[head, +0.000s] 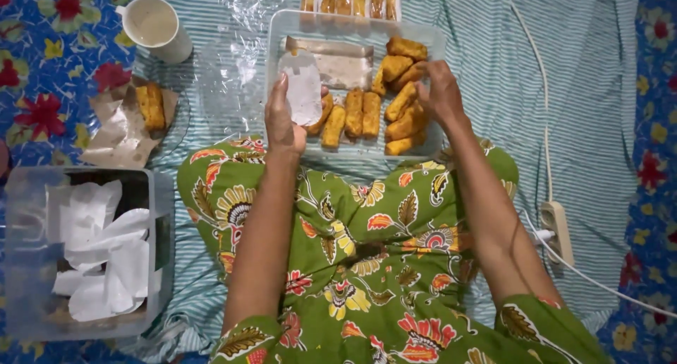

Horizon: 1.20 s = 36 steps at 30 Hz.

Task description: Wrapping individual fried food items in small plastic sheets and organizing them in a tray.

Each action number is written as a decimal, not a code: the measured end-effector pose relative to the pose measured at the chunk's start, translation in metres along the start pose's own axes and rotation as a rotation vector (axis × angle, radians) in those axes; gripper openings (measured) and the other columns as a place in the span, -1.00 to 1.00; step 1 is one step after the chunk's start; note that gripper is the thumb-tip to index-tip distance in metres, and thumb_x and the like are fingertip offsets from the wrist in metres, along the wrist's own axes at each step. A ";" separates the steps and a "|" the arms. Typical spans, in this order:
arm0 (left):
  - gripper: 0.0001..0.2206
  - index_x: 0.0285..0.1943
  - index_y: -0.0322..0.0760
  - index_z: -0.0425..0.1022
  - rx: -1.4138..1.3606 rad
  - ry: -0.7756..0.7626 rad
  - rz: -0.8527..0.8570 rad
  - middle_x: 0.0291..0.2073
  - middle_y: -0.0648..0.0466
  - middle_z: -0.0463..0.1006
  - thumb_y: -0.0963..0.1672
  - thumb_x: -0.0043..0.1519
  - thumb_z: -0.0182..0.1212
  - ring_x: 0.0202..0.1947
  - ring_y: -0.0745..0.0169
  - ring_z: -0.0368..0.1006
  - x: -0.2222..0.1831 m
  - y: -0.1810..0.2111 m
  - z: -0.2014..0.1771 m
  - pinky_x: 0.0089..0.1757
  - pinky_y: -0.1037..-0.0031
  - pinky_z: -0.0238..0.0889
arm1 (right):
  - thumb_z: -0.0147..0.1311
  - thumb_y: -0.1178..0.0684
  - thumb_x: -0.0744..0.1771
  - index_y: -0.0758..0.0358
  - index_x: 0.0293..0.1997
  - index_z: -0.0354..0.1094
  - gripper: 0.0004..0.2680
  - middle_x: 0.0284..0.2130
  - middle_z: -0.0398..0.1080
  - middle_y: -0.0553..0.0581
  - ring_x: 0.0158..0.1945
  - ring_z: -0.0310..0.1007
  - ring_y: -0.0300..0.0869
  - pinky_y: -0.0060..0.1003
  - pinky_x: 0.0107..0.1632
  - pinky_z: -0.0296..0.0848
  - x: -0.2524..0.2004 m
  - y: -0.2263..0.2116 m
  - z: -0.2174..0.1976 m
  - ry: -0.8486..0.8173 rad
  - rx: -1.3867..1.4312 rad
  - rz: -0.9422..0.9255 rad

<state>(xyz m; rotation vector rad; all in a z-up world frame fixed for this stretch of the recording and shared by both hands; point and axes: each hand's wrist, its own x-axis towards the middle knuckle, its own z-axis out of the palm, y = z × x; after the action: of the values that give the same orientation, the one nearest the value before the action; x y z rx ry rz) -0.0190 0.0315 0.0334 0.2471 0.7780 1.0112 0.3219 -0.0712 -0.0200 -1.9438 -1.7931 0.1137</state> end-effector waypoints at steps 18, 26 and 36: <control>-0.39 0.35 -0.39 0.33 0.061 -0.007 0.092 -0.04 -0.31 0.61 0.09 0.23 0.07 -0.26 -0.14 0.63 0.005 0.017 0.022 -0.35 0.30 0.53 | 0.01 0.27 0.26 0.24 -0.02 0.18 -0.77 -0.08 0.25 0.29 -0.17 0.29 0.25 0.13 -0.52 0.14 0.076 0.017 0.012 -0.210 -0.259 -0.094; -0.34 0.41 -0.38 0.29 0.141 0.014 0.075 0.06 -0.32 0.58 0.11 0.22 0.06 -0.20 -0.17 0.64 0.004 0.019 0.029 -0.27 0.28 0.55 | 0.23 -0.74 -0.04 -0.23 0.22 0.16 -0.18 -0.22 0.34 0.13 -0.35 0.32 -0.10 -0.21 -0.37 0.26 0.108 0.016 0.025 -0.422 -0.691 -0.282; -0.32 0.42 -0.41 0.27 0.140 0.017 0.053 0.02 -0.35 0.59 0.10 0.21 0.08 -0.19 -0.16 0.63 0.005 0.018 0.029 -0.27 0.31 0.54 | 0.02 0.02 0.33 -0.58 0.52 -0.11 -0.42 -0.55 0.07 -0.20 -0.57 -0.03 -0.38 -0.37 -0.44 0.08 0.107 0.065 0.086 -0.491 -1.365 -0.386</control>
<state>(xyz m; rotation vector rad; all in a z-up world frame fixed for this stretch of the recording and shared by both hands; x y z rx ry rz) -0.0092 0.0500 0.0605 0.3812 0.8621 1.0106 0.3629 0.0552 -0.0934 -2.3758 -2.9708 -1.1318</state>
